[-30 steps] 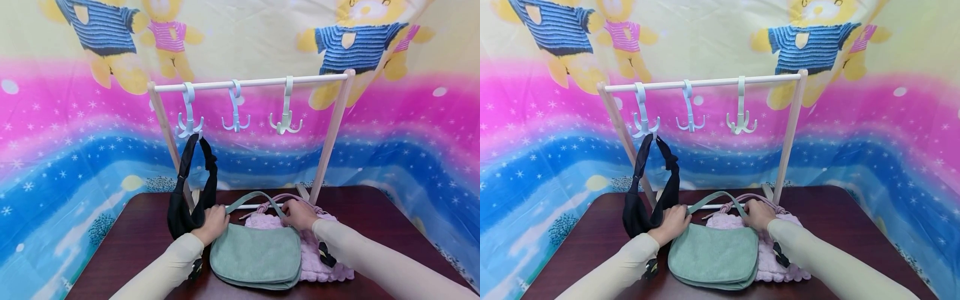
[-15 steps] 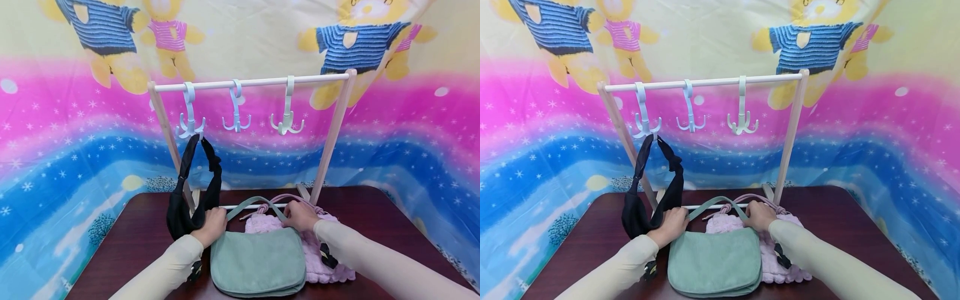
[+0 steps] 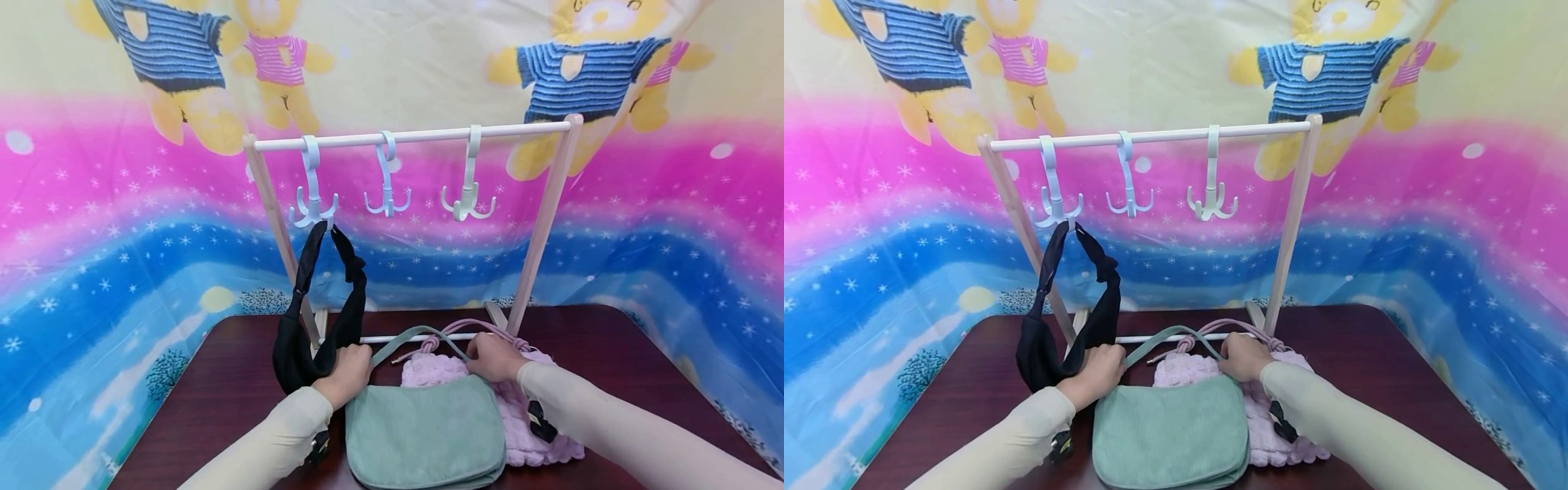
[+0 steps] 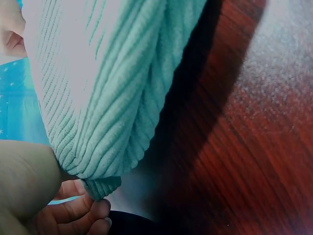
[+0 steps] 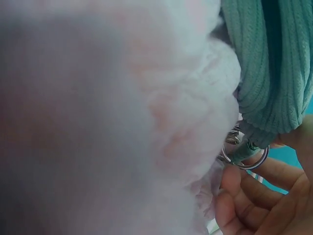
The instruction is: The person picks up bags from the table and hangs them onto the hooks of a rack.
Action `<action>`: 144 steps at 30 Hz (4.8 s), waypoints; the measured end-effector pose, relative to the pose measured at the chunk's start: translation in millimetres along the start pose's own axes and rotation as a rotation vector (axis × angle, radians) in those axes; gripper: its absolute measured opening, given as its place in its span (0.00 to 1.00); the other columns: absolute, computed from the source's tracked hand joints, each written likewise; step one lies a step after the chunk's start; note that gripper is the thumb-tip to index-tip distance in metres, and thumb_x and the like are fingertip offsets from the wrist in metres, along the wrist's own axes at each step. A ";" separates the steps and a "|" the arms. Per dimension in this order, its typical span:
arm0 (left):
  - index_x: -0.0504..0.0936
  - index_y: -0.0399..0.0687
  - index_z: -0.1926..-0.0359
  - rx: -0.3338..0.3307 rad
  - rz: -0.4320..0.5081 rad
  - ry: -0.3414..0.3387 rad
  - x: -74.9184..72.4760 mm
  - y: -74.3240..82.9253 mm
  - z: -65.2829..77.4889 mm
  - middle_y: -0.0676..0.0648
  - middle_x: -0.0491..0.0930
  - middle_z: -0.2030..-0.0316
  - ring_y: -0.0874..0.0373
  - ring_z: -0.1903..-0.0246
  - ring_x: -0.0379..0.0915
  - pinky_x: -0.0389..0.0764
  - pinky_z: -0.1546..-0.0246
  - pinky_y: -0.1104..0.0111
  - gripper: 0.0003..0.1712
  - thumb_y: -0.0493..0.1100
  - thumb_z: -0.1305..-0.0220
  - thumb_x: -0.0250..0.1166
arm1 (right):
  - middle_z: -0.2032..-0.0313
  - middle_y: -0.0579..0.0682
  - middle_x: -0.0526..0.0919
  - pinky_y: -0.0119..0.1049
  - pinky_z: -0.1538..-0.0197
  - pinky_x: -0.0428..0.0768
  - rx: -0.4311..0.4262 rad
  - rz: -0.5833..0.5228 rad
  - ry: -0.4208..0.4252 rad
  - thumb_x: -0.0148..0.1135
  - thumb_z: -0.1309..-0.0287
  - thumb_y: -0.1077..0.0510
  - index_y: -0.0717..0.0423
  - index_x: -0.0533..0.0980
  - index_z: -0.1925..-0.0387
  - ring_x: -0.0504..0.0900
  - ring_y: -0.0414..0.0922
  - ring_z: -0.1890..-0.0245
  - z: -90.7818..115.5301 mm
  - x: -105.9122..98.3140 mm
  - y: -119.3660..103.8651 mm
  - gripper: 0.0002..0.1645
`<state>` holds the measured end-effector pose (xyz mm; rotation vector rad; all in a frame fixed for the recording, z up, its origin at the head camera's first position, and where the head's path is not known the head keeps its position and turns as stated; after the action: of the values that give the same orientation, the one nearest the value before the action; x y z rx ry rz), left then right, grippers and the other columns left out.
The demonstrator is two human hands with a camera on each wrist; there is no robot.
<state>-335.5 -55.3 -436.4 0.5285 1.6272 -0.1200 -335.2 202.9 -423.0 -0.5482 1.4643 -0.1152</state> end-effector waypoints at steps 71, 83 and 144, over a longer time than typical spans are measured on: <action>0.72 0.48 0.77 -0.017 0.015 -0.075 12.0 12.1 -9.4 0.50 0.68 0.85 0.58 0.86 0.64 0.64 0.82 0.66 0.18 0.45 0.30 0.65 | 0.86 0.36 0.64 0.24 0.74 0.67 -0.299 0.023 -0.204 0.77 0.54 0.69 0.57 0.71 0.88 0.61 0.30 0.83 -12.6 4.0 1.7 0.22; 0.74 0.47 0.75 -0.006 0.001 -0.049 9.8 12.7 -18.9 0.49 0.69 0.83 0.58 0.84 0.66 0.65 0.81 0.65 0.15 0.43 0.30 0.65 | 0.86 0.43 0.72 0.24 0.74 0.69 -0.270 0.050 -0.197 0.78 0.54 0.67 0.63 0.76 0.85 0.64 0.31 0.84 -13.5 3.2 -1.3 0.16; 0.71 0.47 0.80 0.044 0.051 -0.196 10.2 18.0 7.3 0.51 0.61 0.86 0.59 0.84 0.58 0.62 0.79 0.68 0.19 0.34 0.34 0.66 | 0.86 0.37 0.65 0.25 0.74 0.69 -0.199 0.007 -0.227 0.76 0.50 0.66 0.60 0.74 0.85 0.64 0.32 0.83 -14.6 8.1 6.2 0.19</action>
<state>-322.0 -39.4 -443.1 0.5734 1.4219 -0.1651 -349.7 200.9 -433.1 -0.6950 1.2629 0.0969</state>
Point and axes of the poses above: each hand's wrist, its own z-axis away from the middle knuckle, its own x-axis out of the palm, y = z × x, the point moved 7 cm from there along -z, towards the middle knuckle
